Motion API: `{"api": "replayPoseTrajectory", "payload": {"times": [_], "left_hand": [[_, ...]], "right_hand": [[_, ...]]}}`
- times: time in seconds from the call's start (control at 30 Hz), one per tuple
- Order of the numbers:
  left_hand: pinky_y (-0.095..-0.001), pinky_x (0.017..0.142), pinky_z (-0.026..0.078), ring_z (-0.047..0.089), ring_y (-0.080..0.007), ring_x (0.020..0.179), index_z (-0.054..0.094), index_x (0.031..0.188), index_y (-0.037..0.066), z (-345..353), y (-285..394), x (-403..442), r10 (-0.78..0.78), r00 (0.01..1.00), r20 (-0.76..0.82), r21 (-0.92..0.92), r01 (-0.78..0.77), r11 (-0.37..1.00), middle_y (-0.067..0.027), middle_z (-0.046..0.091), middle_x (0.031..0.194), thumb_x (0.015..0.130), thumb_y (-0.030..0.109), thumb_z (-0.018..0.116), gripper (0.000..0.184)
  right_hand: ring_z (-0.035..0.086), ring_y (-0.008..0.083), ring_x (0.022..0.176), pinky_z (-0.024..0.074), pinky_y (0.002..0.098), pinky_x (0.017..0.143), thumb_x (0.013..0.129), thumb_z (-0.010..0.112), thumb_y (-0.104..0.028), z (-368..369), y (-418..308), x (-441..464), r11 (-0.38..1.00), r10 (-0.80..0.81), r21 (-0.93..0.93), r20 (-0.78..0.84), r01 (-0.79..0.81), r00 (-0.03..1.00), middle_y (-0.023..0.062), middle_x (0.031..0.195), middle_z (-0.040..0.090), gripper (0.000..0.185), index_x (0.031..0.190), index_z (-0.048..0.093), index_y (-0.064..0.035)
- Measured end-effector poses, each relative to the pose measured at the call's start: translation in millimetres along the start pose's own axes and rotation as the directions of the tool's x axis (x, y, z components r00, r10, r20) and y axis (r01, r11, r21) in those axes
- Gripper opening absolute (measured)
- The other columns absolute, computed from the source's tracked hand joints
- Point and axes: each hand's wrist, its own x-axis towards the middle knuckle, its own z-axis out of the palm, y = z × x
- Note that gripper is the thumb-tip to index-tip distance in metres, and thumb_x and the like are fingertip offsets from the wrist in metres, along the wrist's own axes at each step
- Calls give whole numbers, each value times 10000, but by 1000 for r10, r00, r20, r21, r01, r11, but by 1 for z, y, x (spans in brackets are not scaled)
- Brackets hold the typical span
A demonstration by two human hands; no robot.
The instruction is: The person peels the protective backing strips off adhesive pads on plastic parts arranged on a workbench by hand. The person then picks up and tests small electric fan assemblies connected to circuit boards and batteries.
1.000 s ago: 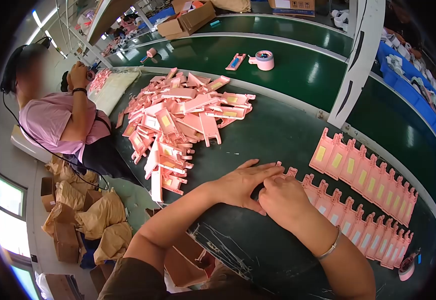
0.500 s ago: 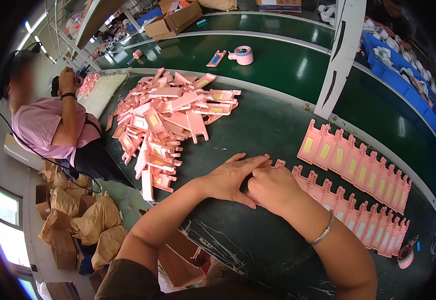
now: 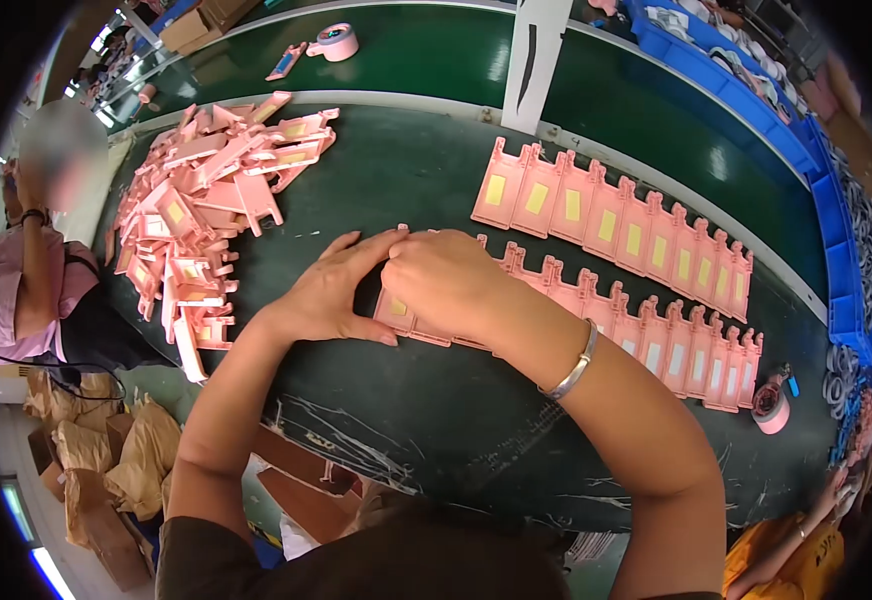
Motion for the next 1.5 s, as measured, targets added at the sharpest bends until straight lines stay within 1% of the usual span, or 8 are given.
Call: {"api": "replayPoseTrajectory", "payload": {"times": [0.33,0.77,0.87,1.07,1.17,1.3,1.33,1.5], "left_hand": [[-456,1061,203,329,-276,1285,300,1349,59,-3,-2,-3,81,996,-26,-3,-81,997,-178,384,1345,600,428,764,955],[-455,1077,178,308,-228,1304,280,1368,103,4,-4,-1,36,999,-8,43,-35,998,-103,369,1376,598,375,786,960],[-443,1081,174,290,-236,1311,267,1375,79,1,-2,-1,33,999,27,42,-34,999,-138,339,1391,586,400,783,996],[-437,1085,169,303,-243,1301,236,1383,73,-1,0,-2,-21,999,25,-59,22,998,-150,336,1388,595,383,781,1008],[-415,1097,148,282,-231,1317,216,1390,55,-5,0,-3,21,998,67,-17,-20,1000,-143,311,1406,599,395,780,1029],[-366,1052,264,350,-260,1262,272,1360,12,8,-23,-6,-29,943,-330,-628,-197,753,-163,343,1376,800,214,654,707],[-351,1006,328,430,-239,1194,337,1324,-4,8,-12,-8,-125,924,-362,-654,-156,740,-167,426,1306,819,192,638,619],[-263,644,486,609,-156,702,593,1030,20,-7,81,-43,86,910,-405,-394,-258,882,-89,627,821,787,59,652,253]], "right_hand": [[597,253,821,459,413,716,629,612,-199,4,-17,-1,987,-149,-87,-133,138,980,74,707,618,140,625,664,-69],[624,225,664,463,348,527,593,613,-116,-1,-28,6,993,-47,-109,-11,46,999,90,646,618,59,552,637,-80],[626,241,687,494,359,560,664,586,-136,0,-23,8,992,-92,-80,130,102,987,133,753,605,118,702,629,-33],[624,268,714,506,391,604,708,577,-143,6,-9,3,995,-7,-97,-65,0,998,163,837,585,184,796,585,18],[594,269,689,480,364,601,732,569,-66,-24,9,-6,914,264,349,-121,-208,957,139,790,562,118,817,562,16],[508,177,602,424,278,556,712,582,6,-49,-2,-28,636,410,765,-221,-104,885,88,727,508,98,756,496,-10],[502,148,604,415,264,544,710,586,15,-48,-11,-34,626,373,778,-233,-58,898,77,721,501,106,747,491,-13],[491,151,580,406,272,525,708,618,11,-47,-59,-61,593,241,804,-228,43,943,64,717,492,152,770,486,-29]]}}
